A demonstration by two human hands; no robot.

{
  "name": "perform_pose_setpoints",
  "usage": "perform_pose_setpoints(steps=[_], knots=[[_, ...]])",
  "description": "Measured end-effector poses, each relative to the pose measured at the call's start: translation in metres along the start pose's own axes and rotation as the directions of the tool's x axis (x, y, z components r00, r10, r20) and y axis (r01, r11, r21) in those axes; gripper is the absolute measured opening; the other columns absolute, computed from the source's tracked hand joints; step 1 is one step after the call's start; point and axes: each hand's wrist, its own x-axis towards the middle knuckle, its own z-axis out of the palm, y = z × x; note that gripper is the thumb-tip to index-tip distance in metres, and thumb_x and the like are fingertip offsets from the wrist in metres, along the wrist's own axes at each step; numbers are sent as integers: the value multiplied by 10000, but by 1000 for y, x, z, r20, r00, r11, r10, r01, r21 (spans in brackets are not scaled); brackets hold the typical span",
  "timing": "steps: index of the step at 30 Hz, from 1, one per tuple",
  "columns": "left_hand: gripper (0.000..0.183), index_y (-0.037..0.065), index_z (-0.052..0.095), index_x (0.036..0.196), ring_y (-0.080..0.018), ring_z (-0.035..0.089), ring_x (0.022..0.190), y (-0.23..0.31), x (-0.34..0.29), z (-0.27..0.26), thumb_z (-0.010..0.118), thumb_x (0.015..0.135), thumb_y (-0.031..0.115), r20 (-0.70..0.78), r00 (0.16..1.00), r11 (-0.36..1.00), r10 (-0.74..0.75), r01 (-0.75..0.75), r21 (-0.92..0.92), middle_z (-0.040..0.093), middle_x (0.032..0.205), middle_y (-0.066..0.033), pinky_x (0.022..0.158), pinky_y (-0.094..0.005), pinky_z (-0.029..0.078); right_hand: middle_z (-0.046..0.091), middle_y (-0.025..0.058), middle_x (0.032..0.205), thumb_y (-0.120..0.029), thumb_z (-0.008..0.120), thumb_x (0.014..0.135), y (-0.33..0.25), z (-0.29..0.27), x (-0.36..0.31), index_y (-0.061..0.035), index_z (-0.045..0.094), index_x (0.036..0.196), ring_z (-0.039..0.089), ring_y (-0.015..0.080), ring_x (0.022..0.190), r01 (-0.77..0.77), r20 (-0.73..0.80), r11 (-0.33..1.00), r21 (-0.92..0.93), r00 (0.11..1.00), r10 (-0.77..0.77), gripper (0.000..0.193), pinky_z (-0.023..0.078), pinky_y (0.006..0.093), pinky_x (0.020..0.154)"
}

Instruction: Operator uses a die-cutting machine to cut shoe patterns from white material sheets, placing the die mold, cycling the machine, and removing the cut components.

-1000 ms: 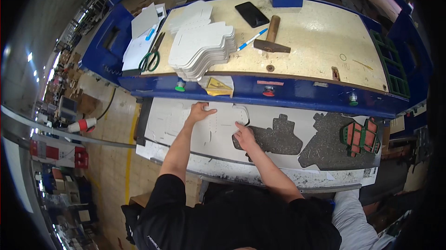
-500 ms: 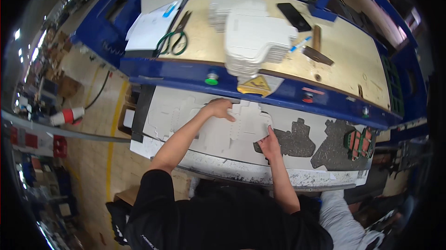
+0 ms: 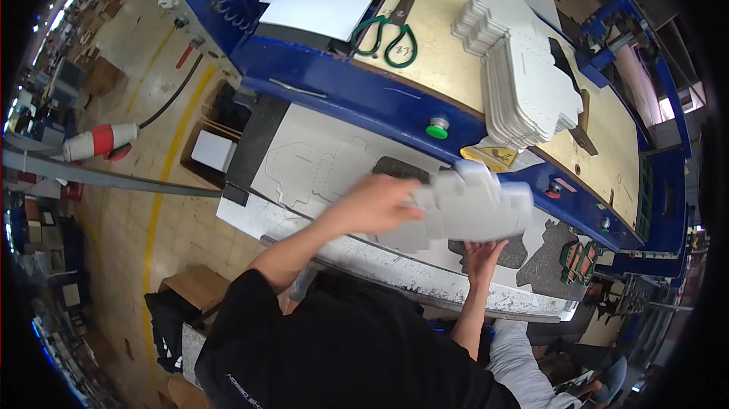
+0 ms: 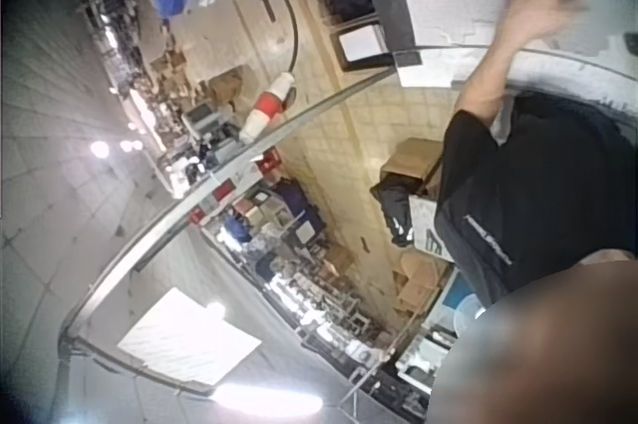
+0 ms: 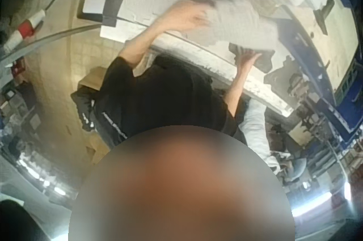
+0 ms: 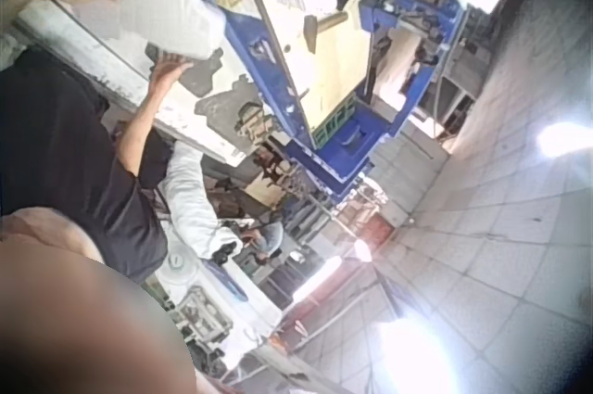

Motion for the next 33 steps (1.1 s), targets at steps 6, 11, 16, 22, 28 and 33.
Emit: perform_pose_setpoints(steps=[6,11,16,22,28,33], knots=[[396,-9,544,1250,-164,646,1000,-124,-54,26,697,907,120,-499,809,457,-310,-334,-825,660,1153,-91,873,-310,525,675,120,1129,-392,435,1036,-2,112,4,-1,601,1239,646,190,984,187,430,816,-546,899,82,471,510,317,861],[431,-4,525,1245,-187,653,988,-189,-46,99,716,900,171,-453,446,145,-772,-570,-809,637,1161,-93,841,-335,545,666,210,1070,-406,464,1013,74,180,35,4,674,1128,617,311,1024,479,582,459,-748,806,107,474,470,397,919],[600,-45,495,1214,-178,661,868,-202,-65,127,783,836,321,-271,367,300,-890,23,-954,636,1100,-121,642,-331,579,660,216,968,-492,520,964,111,196,37,35,687,1003,556,355,1047,572,589,159,-805,802,99,555,446,426,947],[743,-65,383,1280,-208,647,918,-180,-66,109,778,812,355,-237,463,345,-854,163,-924,588,1184,-170,706,-328,589,676,91,955,-489,638,885,87,219,53,-35,677,934,598,184,938,192,295,271,-943,859,419,459,456,325,837],[877,-35,266,1384,-228,589,1057,-192,-39,131,773,770,333,-259,376,295,-890,41,-955,539,1279,-152,839,-346,507,678,87,1115,-409,629,914,81,213,77,-33,607,1192,644,209,1013,-329,324,636,-698,647,690,468,503,377,901],[890,0,230,1414,-244,554,1127,-166,-25,129,763,772,308,-205,261,213,-943,3,-977,503,1327,-145,899,-329,453,683,70,1151,-406,616,929,88,216,74,-65,590,1275,659,186,1029,-369,420,721,-586,623,660,486,522,347,875]])
